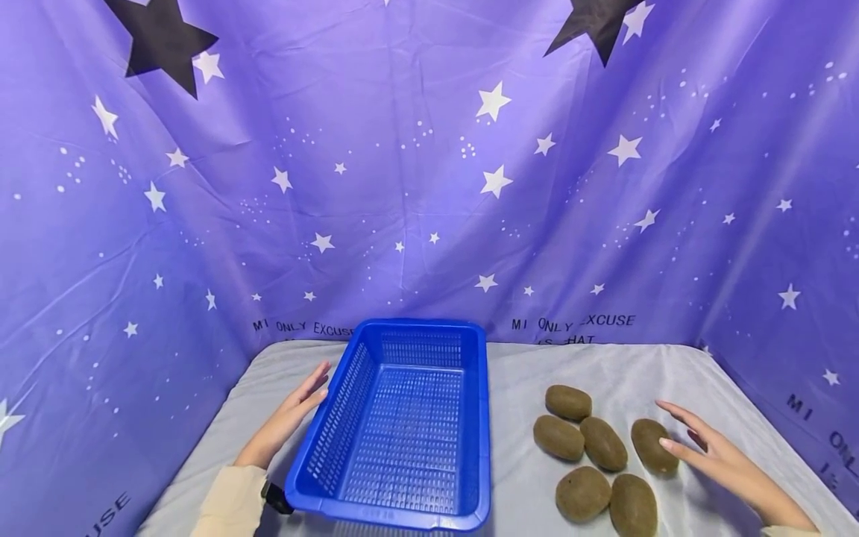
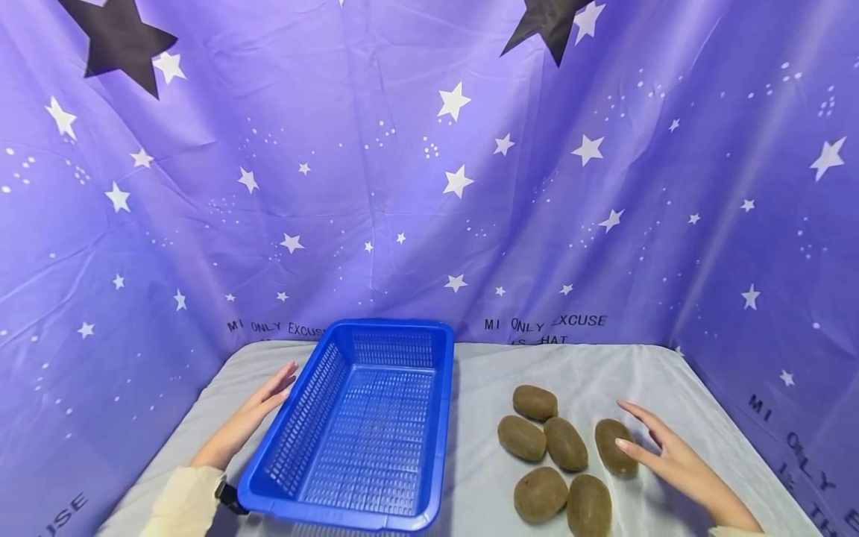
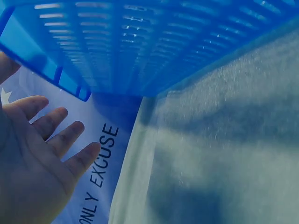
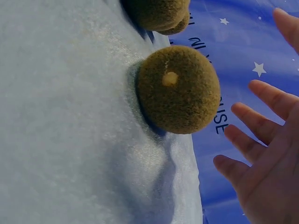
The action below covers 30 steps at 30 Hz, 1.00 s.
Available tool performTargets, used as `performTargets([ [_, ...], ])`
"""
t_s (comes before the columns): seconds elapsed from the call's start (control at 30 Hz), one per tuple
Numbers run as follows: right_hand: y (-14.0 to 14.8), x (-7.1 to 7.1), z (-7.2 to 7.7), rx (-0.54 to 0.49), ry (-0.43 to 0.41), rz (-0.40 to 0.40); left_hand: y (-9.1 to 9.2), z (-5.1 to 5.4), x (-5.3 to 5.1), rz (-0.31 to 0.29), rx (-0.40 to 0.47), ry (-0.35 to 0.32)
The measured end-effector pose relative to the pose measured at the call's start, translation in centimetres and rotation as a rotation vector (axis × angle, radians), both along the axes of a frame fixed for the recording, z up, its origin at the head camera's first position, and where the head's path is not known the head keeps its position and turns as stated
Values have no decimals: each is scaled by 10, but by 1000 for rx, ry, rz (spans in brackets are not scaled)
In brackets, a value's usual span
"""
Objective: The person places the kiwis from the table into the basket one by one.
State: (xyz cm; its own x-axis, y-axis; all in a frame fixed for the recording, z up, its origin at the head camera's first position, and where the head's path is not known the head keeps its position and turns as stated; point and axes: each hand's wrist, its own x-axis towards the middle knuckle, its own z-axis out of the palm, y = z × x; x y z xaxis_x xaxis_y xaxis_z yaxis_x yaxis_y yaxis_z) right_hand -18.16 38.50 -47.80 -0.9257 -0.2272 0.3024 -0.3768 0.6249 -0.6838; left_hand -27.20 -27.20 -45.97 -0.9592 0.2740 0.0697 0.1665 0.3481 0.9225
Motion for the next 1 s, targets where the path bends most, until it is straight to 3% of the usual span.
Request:
performTargets([
  [0.37,2,-4,-5,-27,84,68,12,-6,-1,-50,83,-42],
  [0.6,3,-11,-4,-44,3,61,14,-4,-5,-49,101,-16],
  [0.83,4,-12,-13,-89,-8,126,14,-7,-2,-56,102,11],
  [1.0,11,-14,-18,-109,-32,153,18,-9,-4,-58,152,28],
])
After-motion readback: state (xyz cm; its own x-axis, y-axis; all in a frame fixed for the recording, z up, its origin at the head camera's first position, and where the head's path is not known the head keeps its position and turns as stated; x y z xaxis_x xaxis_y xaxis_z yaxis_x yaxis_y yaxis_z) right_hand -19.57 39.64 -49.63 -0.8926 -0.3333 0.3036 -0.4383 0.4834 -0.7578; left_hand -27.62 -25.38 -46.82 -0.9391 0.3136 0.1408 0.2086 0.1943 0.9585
